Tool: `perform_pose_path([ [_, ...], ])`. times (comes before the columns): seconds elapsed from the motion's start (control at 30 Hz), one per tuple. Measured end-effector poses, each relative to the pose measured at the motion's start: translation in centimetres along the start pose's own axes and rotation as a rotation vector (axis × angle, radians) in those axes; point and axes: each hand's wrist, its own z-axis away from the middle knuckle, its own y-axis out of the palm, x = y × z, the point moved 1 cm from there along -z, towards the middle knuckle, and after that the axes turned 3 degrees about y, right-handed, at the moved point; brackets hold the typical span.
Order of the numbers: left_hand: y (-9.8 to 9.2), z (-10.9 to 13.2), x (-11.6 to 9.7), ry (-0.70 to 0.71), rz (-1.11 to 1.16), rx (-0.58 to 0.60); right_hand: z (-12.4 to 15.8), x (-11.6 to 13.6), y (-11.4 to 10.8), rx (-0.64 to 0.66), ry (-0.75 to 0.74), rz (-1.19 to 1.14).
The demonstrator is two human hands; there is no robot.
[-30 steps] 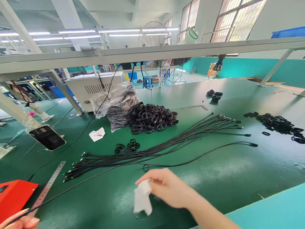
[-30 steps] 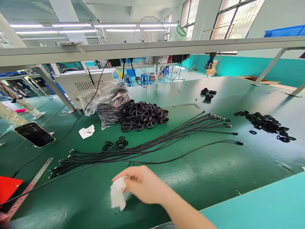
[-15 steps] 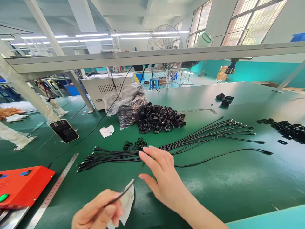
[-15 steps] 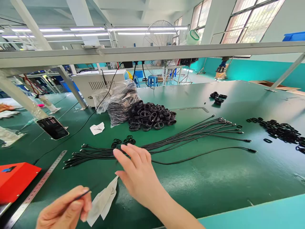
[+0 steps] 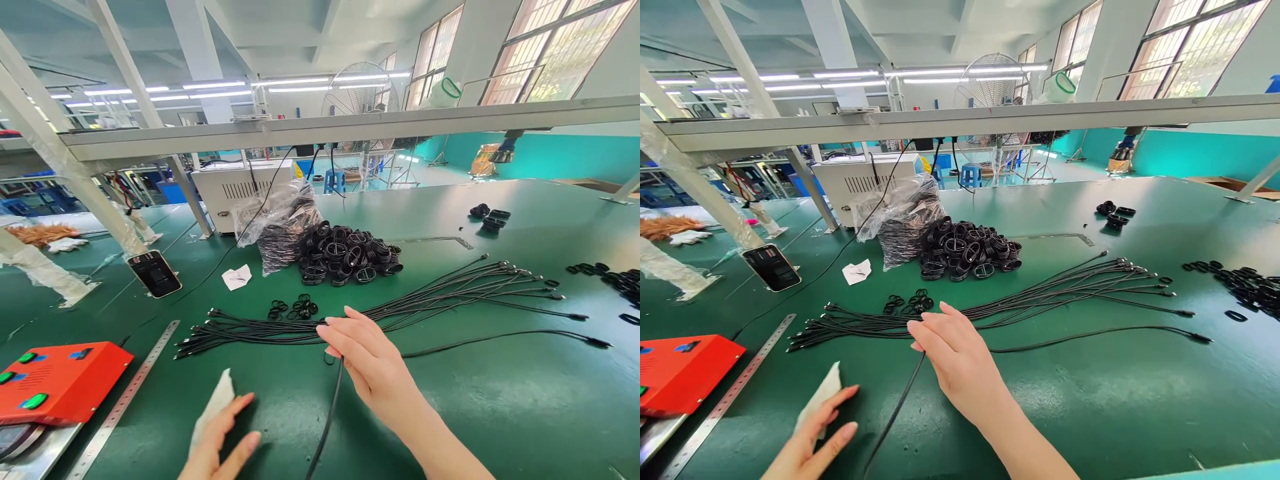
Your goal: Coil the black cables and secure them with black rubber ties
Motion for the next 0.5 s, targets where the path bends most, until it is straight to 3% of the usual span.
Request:
perform_pose_path([
  [0.07, -2.1, -0.8, 0.1, -0.118, 0.017, -0.079, -0.3, 0.4, 0.4, 0.050, -0.027, 0.012],
  [0.1, -2.8, -1.1, -0.6, -0.164, 0.067, -0.057, -0.6, 0.6, 0.6, 0.080, -0.045, 0.026],
  [0.17, -3.2, -1.1, -3.2, -0.110, 0.289, 0.043, -1.1, 0.8, 0.8, 0.135, -0.089, 0.065],
  [0.33, 0.5, 0.3, -11.5, -0.079, 0.833, 0.704, -2.3, 0.5, 0.6, 0.200, -0.117, 0.170],
  [0.4, 2.2, 0.8, -12.9, -0.094, 0.957, 0.843, -2.6, 0.0, 0.2, 0.209, -0.085, 0.200],
  [0.5, 4.2, 1.3, -13.0, -0.121, 1.138, 0.965, -2.6, -0.9, -0.1, 0.213, -0.028, 0.234],
])
